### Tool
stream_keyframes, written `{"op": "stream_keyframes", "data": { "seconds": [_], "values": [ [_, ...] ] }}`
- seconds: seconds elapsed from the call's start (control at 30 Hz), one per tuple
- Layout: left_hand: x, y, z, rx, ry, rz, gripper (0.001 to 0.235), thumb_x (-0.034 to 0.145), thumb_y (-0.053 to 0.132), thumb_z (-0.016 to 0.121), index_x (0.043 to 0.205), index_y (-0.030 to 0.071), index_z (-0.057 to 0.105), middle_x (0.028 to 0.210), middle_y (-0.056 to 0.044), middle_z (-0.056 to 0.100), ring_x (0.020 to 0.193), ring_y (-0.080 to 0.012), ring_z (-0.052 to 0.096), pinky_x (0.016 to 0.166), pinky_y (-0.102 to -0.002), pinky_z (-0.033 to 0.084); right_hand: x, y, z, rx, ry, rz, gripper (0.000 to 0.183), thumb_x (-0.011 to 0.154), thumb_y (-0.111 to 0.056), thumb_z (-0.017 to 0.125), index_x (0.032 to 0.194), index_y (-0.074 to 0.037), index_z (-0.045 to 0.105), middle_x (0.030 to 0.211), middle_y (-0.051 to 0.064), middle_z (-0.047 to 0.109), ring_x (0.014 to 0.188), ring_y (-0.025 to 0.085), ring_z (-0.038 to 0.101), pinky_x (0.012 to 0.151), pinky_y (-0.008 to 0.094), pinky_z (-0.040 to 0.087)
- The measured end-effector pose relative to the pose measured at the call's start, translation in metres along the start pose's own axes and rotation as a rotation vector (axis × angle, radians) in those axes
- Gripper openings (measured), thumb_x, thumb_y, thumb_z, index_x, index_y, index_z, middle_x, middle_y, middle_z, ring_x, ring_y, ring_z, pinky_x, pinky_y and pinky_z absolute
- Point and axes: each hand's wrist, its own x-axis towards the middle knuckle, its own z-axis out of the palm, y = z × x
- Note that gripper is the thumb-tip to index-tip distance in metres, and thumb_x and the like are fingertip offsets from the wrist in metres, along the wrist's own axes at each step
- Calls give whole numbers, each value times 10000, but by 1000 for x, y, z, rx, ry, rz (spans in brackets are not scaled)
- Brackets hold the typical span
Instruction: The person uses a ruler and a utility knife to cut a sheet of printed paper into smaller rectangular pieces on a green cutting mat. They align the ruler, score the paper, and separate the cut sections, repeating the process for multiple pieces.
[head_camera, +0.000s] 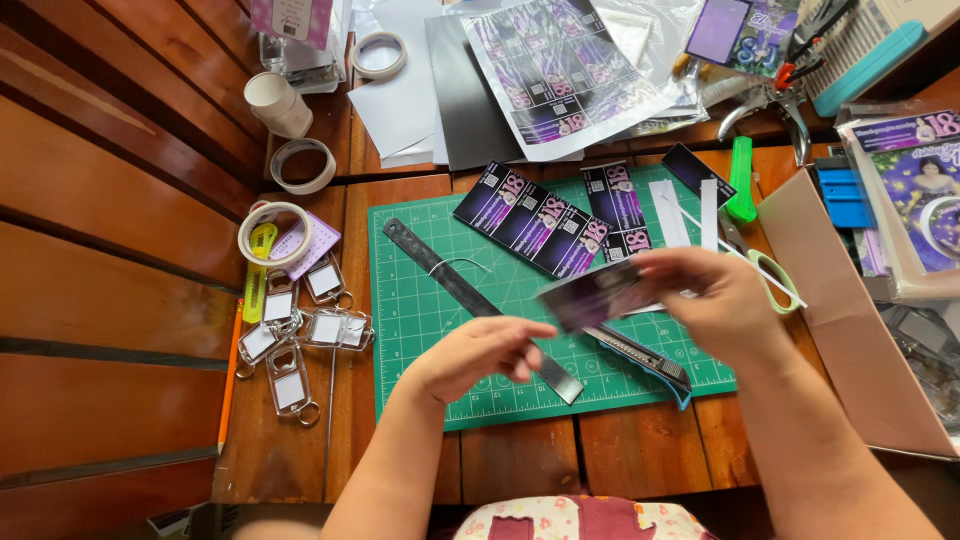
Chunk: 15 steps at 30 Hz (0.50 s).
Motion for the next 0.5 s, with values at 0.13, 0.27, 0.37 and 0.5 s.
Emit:
{"op": "stream_keyframes", "data": {
  "seconds": [0.13, 0.27, 0.37, 0.5],
  "values": [
    [-2, 2, -17, 285, 525, 111, 345, 1012, 224, 578, 1303, 73, 687, 838, -21, 630, 750, -102, 594, 668, -222, 528, -6, 4, -31, -330, 336, -235, 281, 924, 140, 693, 1181, 38, 741, 1081, 187, 740, 924, 219, 685, 725, 270, 548],
    [-4, -7, -22, 642, 1012, 327, 229, 967, 249, 662, 1155, 130, 720, 704, 53, 512, 632, -77, 472, 598, -256, 442, -9, 54, -72, -806, 533, -666, 212, 986, 263, 790, 1120, 104, 833, 973, 221, 743, 901, 319, 668, 806, 395, 555],
    [-1, -17, -26, 839, 1023, 324, 208, 955, 272, 655, 1124, 171, 721, 718, 68, 552, 639, -91, 519, 613, -285, 481, -22, 90, -89, -939, 555, -715, 244, 958, 234, 834, 1113, 49, 870, 975, 197, 761, 930, 316, 672, 812, 412, 556],
    [4, -18, -23, 1085, 996, 228, 253, 930, 338, 652, 1144, 220, 719, 775, 92, 626, 709, -122, 623, 673, -336, 545, -44, 94, -89, -1082, 496, -671, 251, 929, 138, 860, 1068, -69, 886, 1000, 111, 777, 947, 291, 688, 874, 397, 584]
  ]
}}
